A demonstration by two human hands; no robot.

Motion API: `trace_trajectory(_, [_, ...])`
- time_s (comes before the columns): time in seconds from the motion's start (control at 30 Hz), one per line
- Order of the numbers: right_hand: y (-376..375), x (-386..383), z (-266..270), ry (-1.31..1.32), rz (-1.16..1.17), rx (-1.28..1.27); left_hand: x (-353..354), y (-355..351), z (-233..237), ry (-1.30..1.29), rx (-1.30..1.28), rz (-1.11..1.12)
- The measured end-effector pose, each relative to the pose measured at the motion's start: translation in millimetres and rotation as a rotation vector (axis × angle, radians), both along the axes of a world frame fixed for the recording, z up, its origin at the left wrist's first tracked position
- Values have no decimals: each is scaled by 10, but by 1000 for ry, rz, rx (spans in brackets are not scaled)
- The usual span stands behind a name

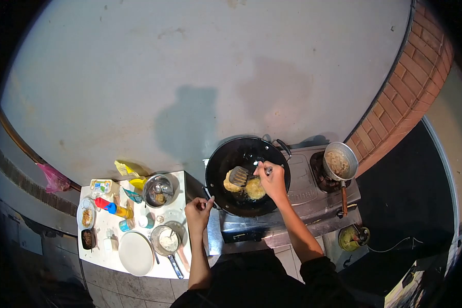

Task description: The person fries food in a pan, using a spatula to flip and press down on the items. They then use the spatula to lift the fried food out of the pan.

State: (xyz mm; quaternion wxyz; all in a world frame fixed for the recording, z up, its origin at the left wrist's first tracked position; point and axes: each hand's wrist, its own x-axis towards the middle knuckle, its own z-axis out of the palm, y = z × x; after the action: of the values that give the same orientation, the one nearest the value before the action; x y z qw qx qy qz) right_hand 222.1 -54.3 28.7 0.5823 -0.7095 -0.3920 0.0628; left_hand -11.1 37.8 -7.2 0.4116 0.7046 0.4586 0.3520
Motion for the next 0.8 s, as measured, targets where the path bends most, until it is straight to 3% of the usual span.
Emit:
trace_trajectory(0.07, [3, -58, -4, 109, -9, -36, -2, 14, -30, -42, -24, -3])
trace_trajectory(0.33, [-119, 37, 1, -50, -41, -43, -3, 25, -5, 7, 1, -6])
trace_trajectory(0.6, [-210, -39, 22, 62, -91, 75, -13, 21, -40, -7, 8, -5])
trace_trajectory(0.8, [-233, -186, -10, 146, -65, -27, -17, 19, -52, -7, -17, 12])
